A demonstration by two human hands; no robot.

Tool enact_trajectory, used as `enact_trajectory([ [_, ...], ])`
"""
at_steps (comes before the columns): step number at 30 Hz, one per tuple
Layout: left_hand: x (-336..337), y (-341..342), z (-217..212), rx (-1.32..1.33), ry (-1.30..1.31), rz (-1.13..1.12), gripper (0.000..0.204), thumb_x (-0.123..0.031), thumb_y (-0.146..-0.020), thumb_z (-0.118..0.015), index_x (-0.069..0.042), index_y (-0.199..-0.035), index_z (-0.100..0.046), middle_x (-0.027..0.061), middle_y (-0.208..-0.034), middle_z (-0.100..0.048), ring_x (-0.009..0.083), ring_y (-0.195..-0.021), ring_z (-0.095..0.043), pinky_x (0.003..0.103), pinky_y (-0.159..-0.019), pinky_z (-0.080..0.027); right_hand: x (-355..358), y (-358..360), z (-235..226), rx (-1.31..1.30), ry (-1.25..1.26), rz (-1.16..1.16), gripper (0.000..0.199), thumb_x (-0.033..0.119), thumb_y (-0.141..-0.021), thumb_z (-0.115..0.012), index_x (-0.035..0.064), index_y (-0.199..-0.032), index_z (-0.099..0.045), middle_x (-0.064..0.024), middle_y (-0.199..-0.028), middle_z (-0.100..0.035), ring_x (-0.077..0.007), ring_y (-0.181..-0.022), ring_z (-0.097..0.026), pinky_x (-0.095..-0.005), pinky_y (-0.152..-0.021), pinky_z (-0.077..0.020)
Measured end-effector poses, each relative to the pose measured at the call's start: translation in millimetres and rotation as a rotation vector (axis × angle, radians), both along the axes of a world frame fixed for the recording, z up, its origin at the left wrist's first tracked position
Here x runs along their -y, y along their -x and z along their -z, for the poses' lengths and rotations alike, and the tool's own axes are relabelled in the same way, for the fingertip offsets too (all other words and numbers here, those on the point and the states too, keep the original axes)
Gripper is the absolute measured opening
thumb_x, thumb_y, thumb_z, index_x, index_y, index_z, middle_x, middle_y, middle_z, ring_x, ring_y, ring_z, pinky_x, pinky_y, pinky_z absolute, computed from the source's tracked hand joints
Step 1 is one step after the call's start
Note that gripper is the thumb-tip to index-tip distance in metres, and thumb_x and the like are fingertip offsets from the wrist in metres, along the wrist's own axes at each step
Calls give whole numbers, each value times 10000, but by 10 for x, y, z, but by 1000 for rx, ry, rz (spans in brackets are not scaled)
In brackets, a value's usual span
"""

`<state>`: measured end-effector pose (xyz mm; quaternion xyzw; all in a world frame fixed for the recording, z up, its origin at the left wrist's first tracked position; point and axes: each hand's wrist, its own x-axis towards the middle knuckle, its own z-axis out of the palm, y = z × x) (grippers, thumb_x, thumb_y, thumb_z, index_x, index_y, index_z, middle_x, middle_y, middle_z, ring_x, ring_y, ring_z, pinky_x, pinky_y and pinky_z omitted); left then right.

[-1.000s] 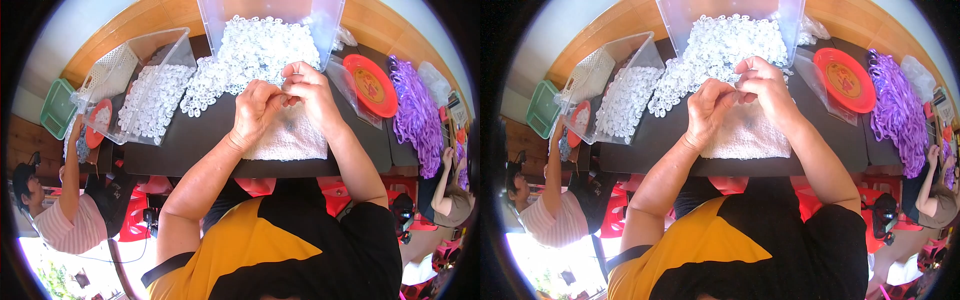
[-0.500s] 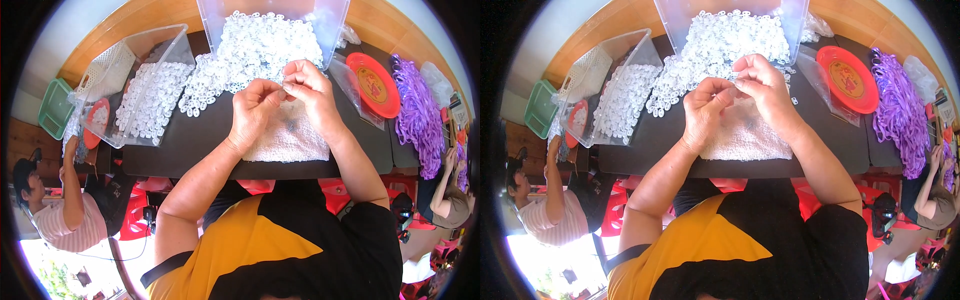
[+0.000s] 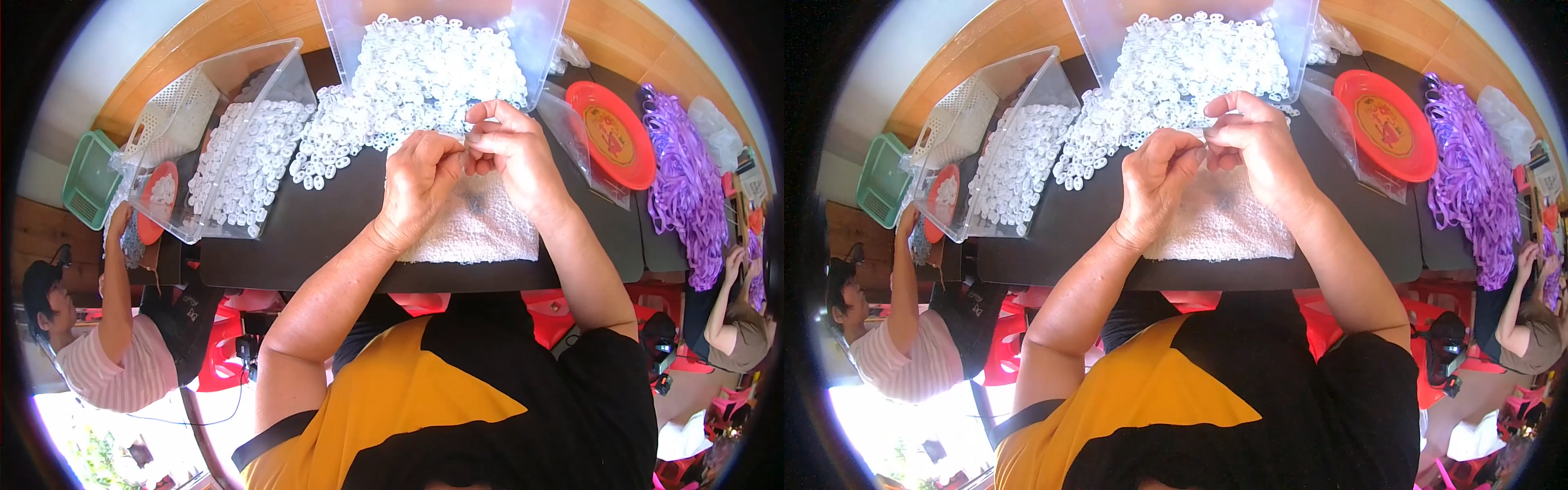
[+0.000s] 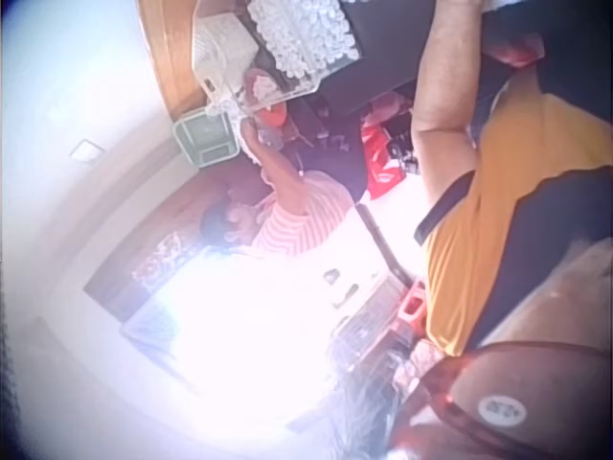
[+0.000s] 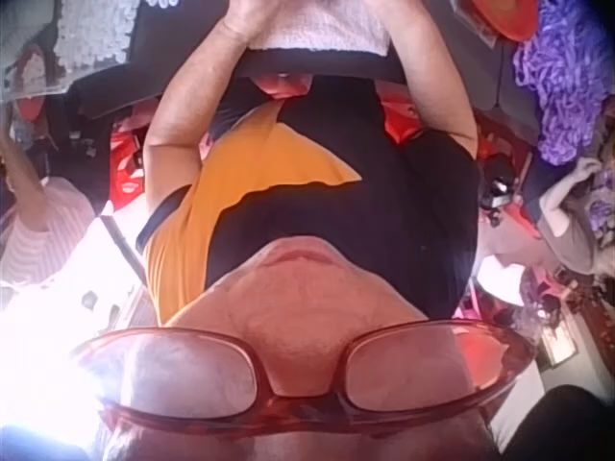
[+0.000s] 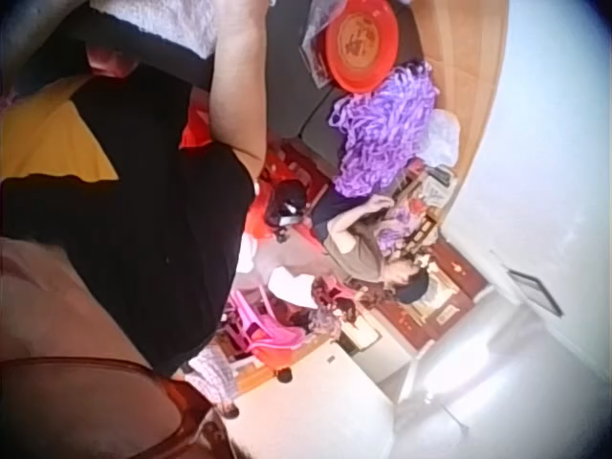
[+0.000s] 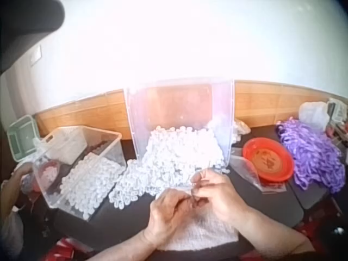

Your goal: Assembling small white plastic components by hand.

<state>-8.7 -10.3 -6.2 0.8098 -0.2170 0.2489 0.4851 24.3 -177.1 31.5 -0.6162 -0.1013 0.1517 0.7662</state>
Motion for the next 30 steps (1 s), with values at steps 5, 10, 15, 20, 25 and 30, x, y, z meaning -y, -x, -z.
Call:
enact_trajectory([
  [5,31,44,-29,-137,121,37,85,-31,-869,-634,-18,-947,-603,70,-824,-617,129,-735,-607,262,-664,-492,-42,32,-20,31,-3,7,174,60,-878,-550,40,-1051,-548,-23,-800,-576,-116,-672,-571,-229,-604,-420],
  [10,26,4,-4,61,-17,-16,90,-6,-850,-624,-17,-932,-590,84,-793,-620,160,-695,-609,285,-650,-496,-39,39,-13,24,-1,14,174,63,-881,-551,44,-1054,-551,-14,-812,-574,-101,-681,-560,-229,-610,-426],
  [15,22,23,-8,38,29,-31,67,-24,-857,-608,-15,-919,-584,95,-776,-618,173,-679,-608,287,-647,-494,-96,58,14,50,-9,-4,175,66,-897,-535,42,-1070,-546,-12,-840,-562,-90,-709,-537,-226,-631,-431],
  [20,27,50,-24,-46,94,-46,74,-64,-877,-581,-9,-926,-584,102,-743,-614,167,-678,-605,288,-650,-493,-132,71,29,117,27,-1,167,53,-903,-520,36,-1068,-535,-28,-847,-576,-101,-729,-563,-232,-658,-456],
  [25,42,71,-57,-335,373,33,132,-109,-896,-538,6,-907,-602,35,-687,-574,102,-625,-529,242,-590,-443,-190,101,112,292,93,70,178,-5,-894,-509,26,-1069,-517,-48,-836,-590,-122,-718,-585,-259,-662,-478],
  [30,34,56,-103,-522,553,127,153,-110,-887,-534,24,-852,-597,38,-658,-567,97,-595,-510,234,-544,-423,-143,118,118,887,425,158,254,-92,-855,-515,9,-1088,-514,-74,-859,-597,-107,-714,-588,-260,-640,-475],
])
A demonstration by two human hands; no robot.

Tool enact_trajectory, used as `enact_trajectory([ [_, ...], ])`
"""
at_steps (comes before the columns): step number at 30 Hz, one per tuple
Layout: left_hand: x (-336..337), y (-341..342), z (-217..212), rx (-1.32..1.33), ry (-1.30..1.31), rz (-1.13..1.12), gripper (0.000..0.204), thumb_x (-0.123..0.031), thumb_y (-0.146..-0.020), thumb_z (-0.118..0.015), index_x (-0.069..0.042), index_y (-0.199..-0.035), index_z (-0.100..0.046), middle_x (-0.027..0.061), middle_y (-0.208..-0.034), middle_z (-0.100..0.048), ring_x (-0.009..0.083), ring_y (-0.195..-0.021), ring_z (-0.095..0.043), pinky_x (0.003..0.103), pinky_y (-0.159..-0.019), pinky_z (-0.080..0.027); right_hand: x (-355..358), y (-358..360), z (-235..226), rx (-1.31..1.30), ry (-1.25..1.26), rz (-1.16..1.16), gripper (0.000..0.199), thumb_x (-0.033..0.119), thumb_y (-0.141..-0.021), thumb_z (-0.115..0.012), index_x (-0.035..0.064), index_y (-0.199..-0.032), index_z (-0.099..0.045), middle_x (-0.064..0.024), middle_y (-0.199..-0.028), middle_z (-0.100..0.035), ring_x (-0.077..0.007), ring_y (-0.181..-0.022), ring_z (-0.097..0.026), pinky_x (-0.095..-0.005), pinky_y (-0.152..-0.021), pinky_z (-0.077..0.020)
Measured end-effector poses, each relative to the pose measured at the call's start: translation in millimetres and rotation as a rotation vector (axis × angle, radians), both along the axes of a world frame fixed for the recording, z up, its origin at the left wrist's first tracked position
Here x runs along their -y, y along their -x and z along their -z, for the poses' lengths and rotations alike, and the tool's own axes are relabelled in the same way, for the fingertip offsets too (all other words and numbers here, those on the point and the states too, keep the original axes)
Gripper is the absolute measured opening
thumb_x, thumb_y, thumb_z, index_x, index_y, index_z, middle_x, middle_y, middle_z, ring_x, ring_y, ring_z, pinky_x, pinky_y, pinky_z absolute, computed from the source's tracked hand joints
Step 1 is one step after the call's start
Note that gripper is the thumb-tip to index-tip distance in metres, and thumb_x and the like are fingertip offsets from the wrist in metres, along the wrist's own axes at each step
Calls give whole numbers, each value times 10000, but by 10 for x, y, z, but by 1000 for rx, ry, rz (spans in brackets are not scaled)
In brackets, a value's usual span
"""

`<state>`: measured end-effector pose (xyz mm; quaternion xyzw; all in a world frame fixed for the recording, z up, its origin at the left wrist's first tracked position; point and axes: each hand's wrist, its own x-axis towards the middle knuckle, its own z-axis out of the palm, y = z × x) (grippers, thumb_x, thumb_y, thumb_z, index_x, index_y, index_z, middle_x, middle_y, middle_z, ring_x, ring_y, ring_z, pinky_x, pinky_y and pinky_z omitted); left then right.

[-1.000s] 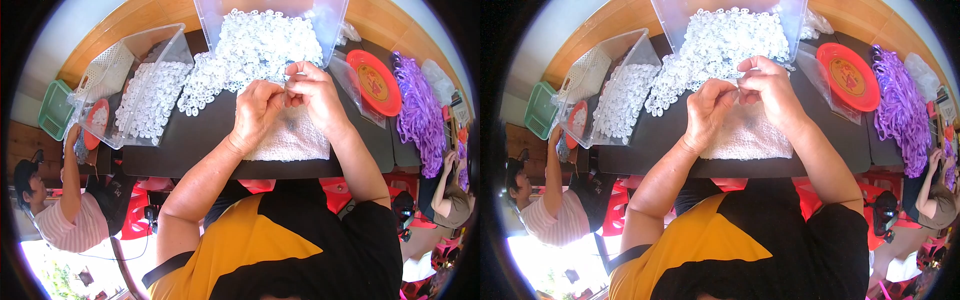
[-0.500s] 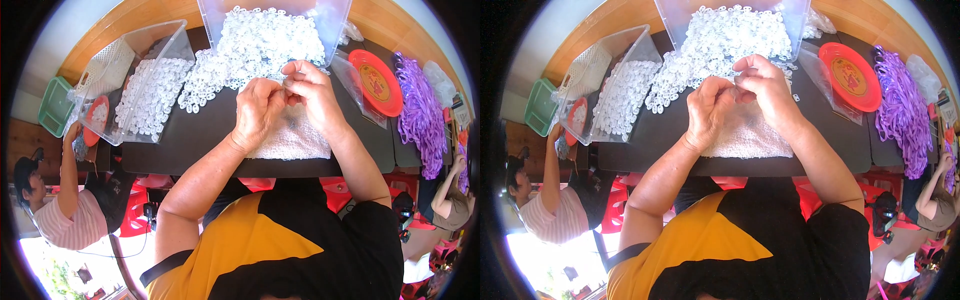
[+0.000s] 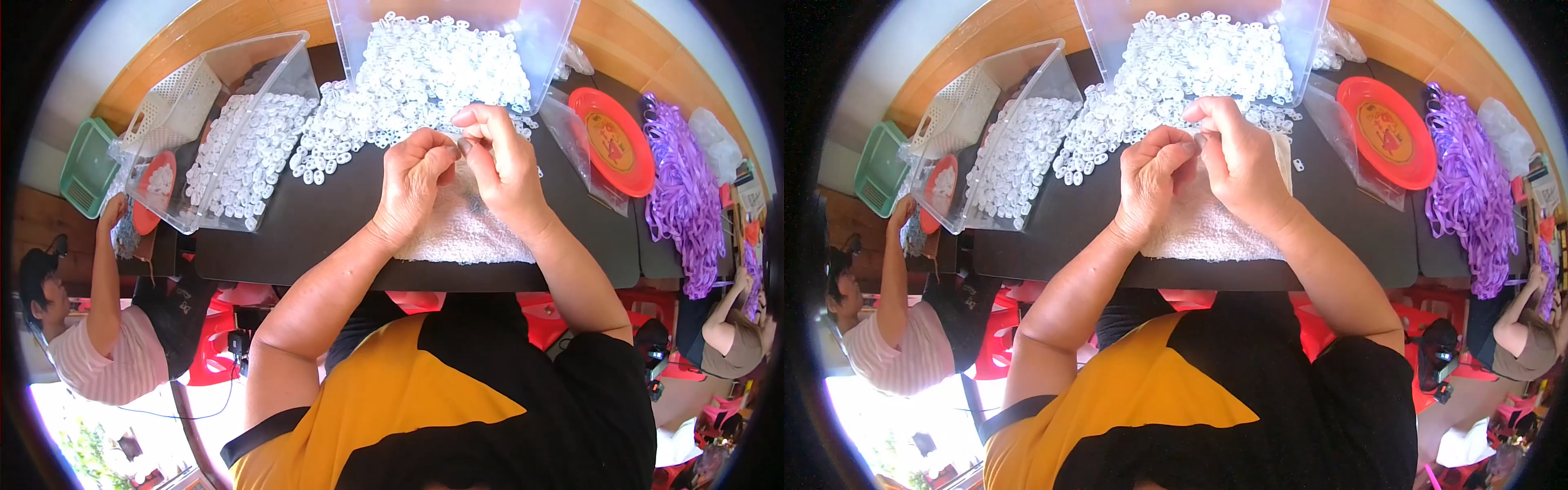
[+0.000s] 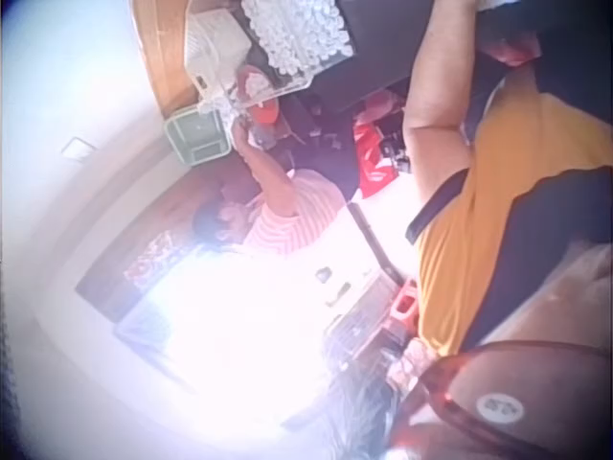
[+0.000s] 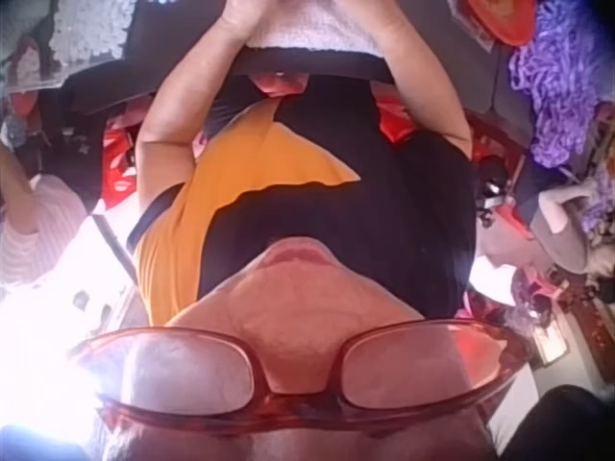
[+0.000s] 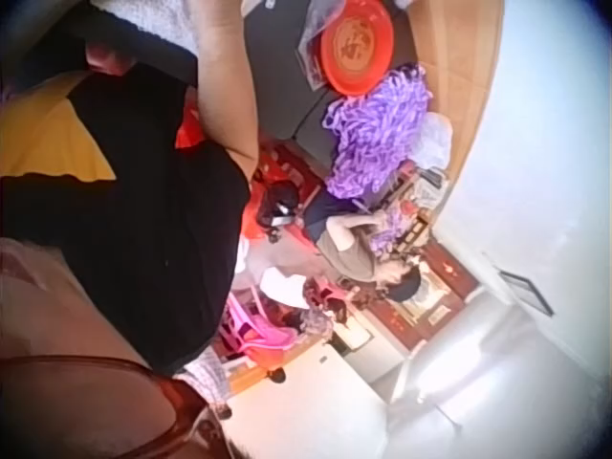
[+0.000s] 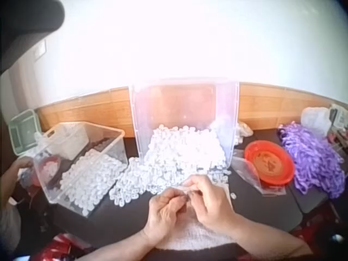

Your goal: Assembling small white plastic components by hand.

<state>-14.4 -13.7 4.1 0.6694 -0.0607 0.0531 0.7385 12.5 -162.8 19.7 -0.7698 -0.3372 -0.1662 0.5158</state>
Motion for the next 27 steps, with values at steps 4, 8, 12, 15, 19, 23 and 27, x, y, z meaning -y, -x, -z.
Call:
enact_trajectory([
  [4,-16,-6,-32,-189,232,85,168,-140,-869,-549,15,-844,-606,37,-630,-543,100,-530,-470,235,-461,-371,-30,-34,-9,215,8,9,273,-109,-828,-512,5,-1075,-530,-91,-865,-598,-140,-690,-583,-281,-629,-477],
  [8,-29,-24,-37,-218,309,80,174,-151,-859,-555,14,-838,-608,44,-625,-542,108,-508,-467,244,-435,-360,-33,-55,-8,343,41,-7,281,-94,-808,-511,24,-1059,-551,-120,-902,-617,-285,-736,-609,-353,-664,-499],
  [12,-33,-28,-51,-215,347,92,166,-142,-851,-562,16,-837,-609,51,-628,-549,112,-510,-476,246,-432,-358,-16,-57,-13,274,0,-31,273,-96,-809,-524,22,-1053,-558,-118,-881,-617,-263,-733,-621,-338,-661,-506],
  [15,-41,-28,-74,-208,345,79,161,-137,-845,-568,18,-837,-611,54,-632,-554,114,-517,-484,249,-432,-358,-9,-33,-5,149,-52,-31,261,-95,-814,-536,20,-1047,-561,-112,-851,-617,-228,-713,-629,-313,-640,-506],
  [19,-45,-13,-125,-250,356,82,168,-145,-845,-573,15,-818,-616,58,-636,-560,119,-528,-496,248,-441,-365,-13,-22,-28,144,-68,-17,253,-95,-815,-545,20,-1039,-568,-104,-833,-617,-201,-697,-631,-293,-633,-509],
  [23,-124,-22,-158,-300,329,171,192,-180,-859,-561,3,-831,-614,79,-691,-576,138,-561,-530,259,-457,-387,8,-14,-65,204,-33,-11,262,-102,-796,-552,18,-1028,-576,-106,-837,-623,-214,-715,-642,-297,-648,-519],
  [27,-153,-61,-136,-337,341,246,230,-209,-870,-551,3,-807,-616,84,-663,-567,150,-544,-523,261,-446,-380,10,-22,-63,235,-32,-27,257,-101,-788,-547,15,-1014,-585,-114,-848,-628,-229,-720,-648,-308,-642,-521],
])
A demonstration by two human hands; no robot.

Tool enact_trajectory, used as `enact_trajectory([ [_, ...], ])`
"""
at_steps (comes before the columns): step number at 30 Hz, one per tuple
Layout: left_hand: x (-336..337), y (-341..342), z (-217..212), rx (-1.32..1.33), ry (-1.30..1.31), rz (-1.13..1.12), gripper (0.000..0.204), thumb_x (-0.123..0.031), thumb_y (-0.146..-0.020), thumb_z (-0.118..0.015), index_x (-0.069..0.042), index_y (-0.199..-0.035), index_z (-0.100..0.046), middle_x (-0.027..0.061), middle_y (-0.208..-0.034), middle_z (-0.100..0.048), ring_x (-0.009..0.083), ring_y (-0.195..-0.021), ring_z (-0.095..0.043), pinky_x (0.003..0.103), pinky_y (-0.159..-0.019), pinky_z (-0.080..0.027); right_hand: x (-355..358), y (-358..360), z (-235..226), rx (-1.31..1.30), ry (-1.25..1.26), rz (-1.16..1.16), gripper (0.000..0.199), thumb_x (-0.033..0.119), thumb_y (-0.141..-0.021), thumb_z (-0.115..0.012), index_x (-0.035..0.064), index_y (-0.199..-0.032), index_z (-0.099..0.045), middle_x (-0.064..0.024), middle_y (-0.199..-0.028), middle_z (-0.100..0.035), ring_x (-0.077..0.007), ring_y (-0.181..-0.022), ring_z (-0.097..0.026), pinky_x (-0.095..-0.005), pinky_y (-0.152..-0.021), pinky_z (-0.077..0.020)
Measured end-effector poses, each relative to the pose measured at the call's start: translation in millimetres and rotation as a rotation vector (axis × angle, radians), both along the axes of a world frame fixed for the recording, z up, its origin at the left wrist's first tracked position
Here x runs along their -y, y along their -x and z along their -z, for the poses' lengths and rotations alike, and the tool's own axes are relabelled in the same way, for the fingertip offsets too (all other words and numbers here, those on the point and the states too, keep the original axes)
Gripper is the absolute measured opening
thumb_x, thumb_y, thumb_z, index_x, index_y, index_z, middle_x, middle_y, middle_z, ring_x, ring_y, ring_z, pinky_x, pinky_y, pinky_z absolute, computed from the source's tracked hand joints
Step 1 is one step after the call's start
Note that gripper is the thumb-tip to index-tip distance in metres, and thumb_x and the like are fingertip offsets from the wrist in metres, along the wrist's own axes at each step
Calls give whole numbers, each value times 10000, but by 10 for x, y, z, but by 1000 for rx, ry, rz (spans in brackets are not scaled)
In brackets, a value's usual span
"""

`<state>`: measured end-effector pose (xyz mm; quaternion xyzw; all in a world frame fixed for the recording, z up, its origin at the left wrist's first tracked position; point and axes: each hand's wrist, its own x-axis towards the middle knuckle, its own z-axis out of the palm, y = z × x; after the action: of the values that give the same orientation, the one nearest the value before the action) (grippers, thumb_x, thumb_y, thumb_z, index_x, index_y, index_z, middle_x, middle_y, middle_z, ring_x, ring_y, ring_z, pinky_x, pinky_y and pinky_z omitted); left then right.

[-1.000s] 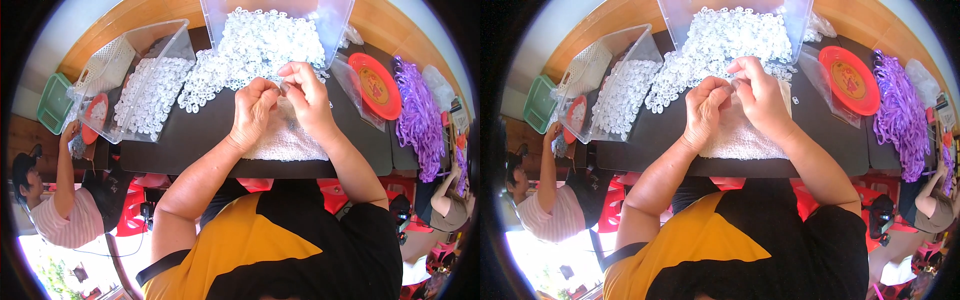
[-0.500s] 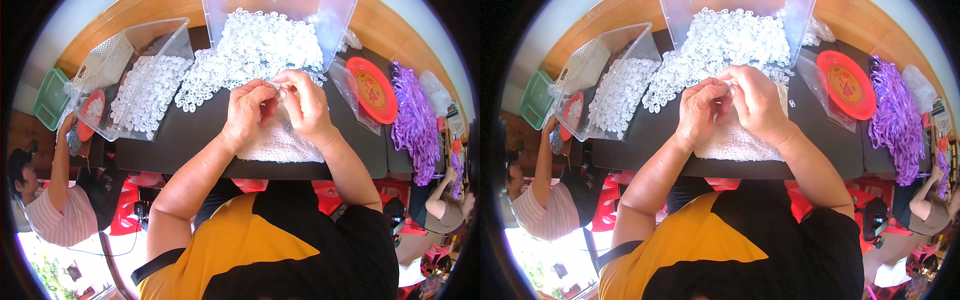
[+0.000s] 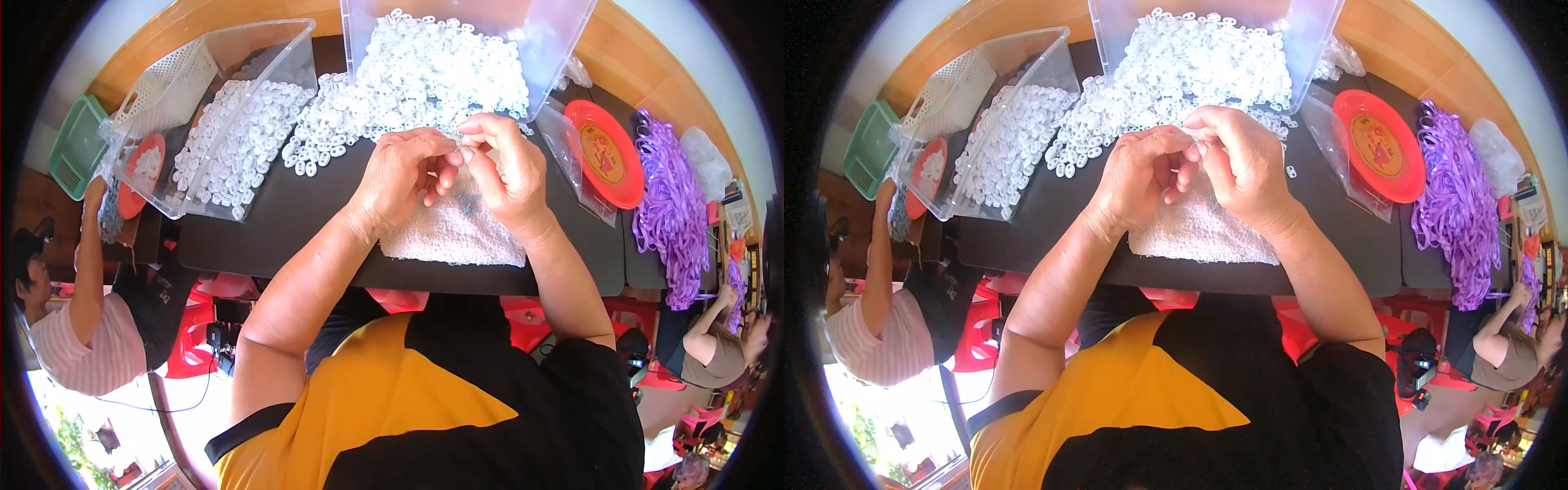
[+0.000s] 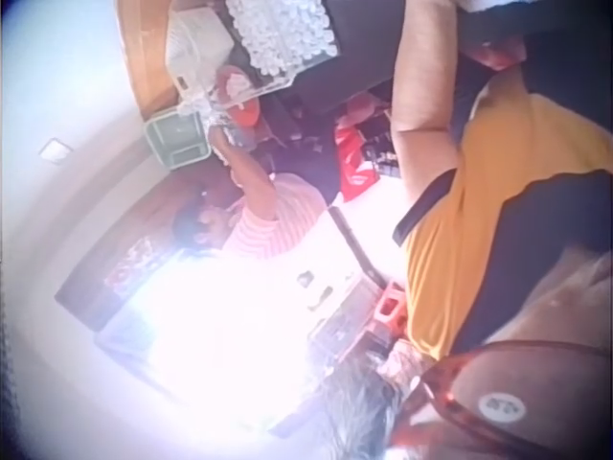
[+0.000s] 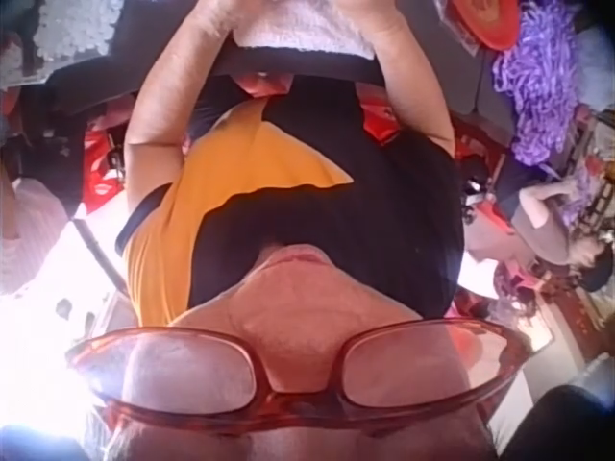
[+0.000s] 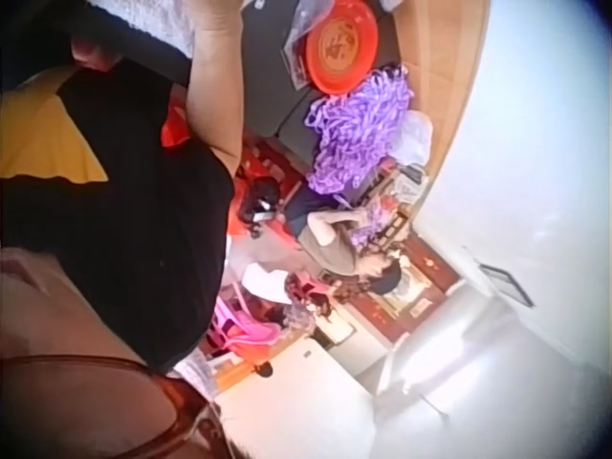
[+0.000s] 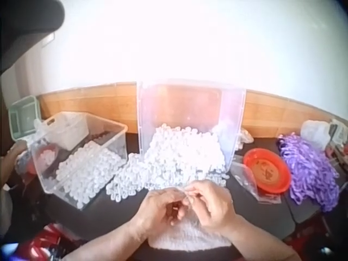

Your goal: Assembling small white plastic components by hand.

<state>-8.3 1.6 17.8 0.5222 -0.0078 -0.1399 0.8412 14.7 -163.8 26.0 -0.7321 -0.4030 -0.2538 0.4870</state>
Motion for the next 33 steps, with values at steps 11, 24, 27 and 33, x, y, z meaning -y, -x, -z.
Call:
enact_trajectory([
  [11,-65,-54,-1,-73,6,112,195,-162,-862,-575,0,-779,-643,80,-620,-565,153,-502,-517,260,-422,-368,42,-34,14,14,61,-48,270,-118,-807,-541,1,-1048,-565,-96,-832,-621,-173,-702,-627,-276,-650,-506],
  [24,-28,14,-19,91,-149,22,99,-99,-878,-620,-1,-875,-634,44,-677,-590,101,-560,-526,224,-464,-385,70,-1,-19,-139,-18,-73,328,-105,-791,-553,24,-1092,-535,-49,-718,-574,-128,-633,-561,-242,-624,-480],
  [27,4,58,1,282,-345,-98,74,-78,-865,-641,-6,-879,-645,19,-695,-599,66,-580,-519,202,-488,-386,82,6,-34,-201,-27,-62,327,-95,-793,-555,29,-1096,-535,-47,-725,-582,-119,-654,-568,-247,-640,-483],
  [33,21,30,5,368,-460,-210,52,-62,-848,-667,-16,-874,-668,-5,-712,-612,24,-605,-509,176,-514,-389,126,-78,-35,-240,-44,-35,256,-49,-824,-574,23,-1069,-553,-55,-759,-628,-98,-689,-597,-239,-660,-480],
])
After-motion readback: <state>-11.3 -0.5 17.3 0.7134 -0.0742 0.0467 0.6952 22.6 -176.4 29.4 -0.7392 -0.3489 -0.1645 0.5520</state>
